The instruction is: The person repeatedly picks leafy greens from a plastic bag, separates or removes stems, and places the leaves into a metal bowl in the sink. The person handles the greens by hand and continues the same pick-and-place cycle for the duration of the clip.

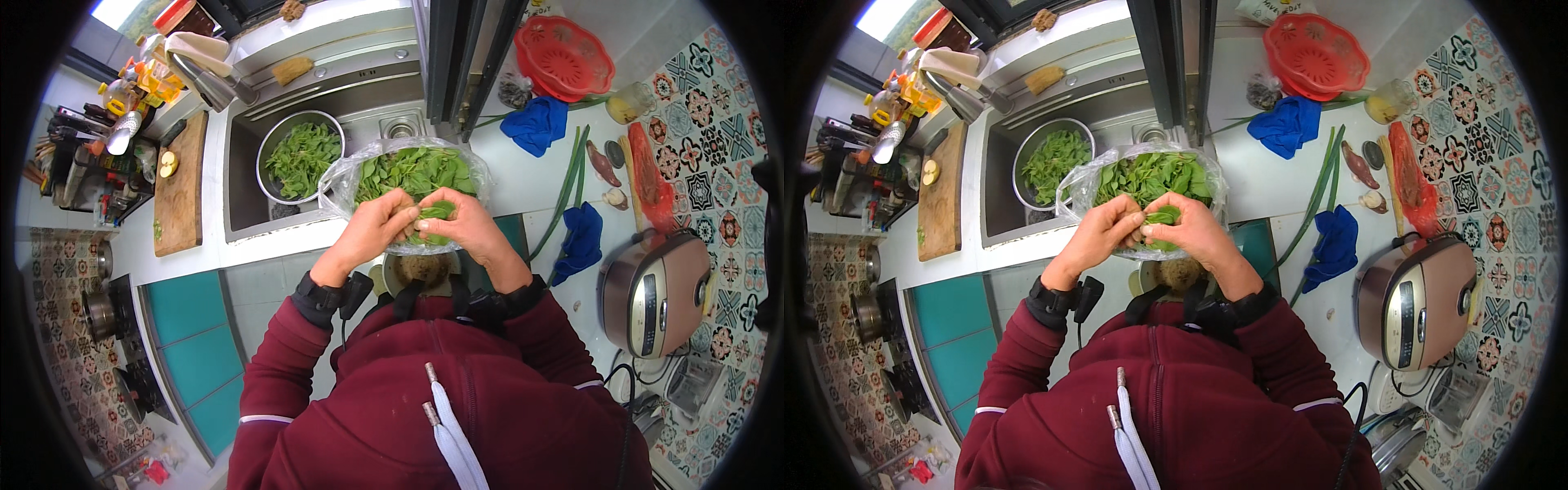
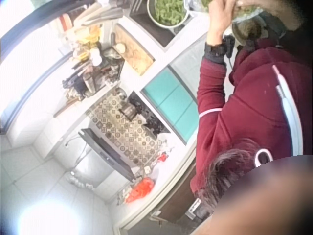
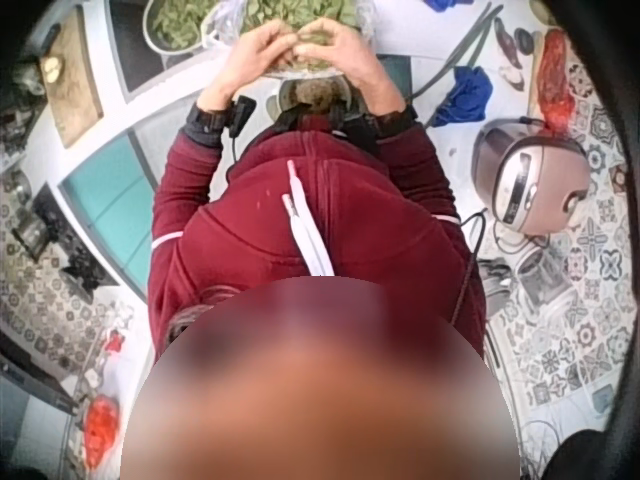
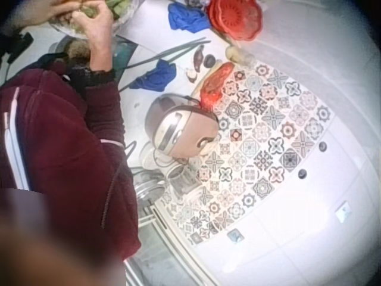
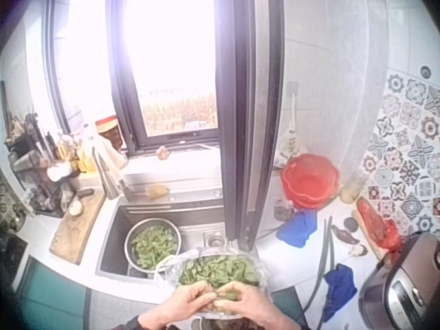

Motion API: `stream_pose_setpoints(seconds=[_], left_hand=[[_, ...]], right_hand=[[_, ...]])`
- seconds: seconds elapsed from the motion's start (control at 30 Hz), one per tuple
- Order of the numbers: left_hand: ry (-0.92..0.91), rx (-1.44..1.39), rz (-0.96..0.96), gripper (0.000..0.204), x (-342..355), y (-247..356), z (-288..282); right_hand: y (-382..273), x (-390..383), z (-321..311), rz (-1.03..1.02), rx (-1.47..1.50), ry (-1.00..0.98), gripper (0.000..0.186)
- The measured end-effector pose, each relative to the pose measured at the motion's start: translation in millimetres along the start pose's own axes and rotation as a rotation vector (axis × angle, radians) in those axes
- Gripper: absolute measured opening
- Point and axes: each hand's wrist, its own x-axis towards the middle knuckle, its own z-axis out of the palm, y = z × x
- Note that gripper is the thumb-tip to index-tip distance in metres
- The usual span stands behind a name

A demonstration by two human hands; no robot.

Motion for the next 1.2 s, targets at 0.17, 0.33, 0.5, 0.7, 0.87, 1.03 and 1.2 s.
stream_pose_setpoints(seconds=[0.17, 0.33, 0.5, 0.7, 0.87, 1.03, 1.2], left_hand=[[0.333, -0.042, 0.151, 0.013, -15, -15, -63], [0.705, -0.040, -0.009, 0.023, -9, -29, -166], [0.862, 0.402, -0.055, 0.034, -10, -48, -180], [0.487, 0.227, -0.016, 0.015, -24, -49, -111], [0.408, 0.165, 0.077, 0.014, -29, -30, -76], [0.347, 0.253, 0.020, 0.016, -27, -12, -56], [0.460, 0.263, 0.169, 0.017, -29, 12, -40]], right_hand=[[-5, -9, -24, -0.053, -0.137, 0.115, 0.028], [4, -10, -42, -0.151, -0.469, 0.275, 0.021], [19, -2, -32, -0.394, -1.181, 0.288, 0.011], [30, 7, -24, -0.248, -1.402, 0.300, 0.017], [33, 14, -25, -0.136, -1.363, 0.346, 0.021], [32, 12, -28, -0.161, -1.359, 0.345, 0.020], [20, 8, -29, -0.082, -1.077, 0.309, 0.021]])
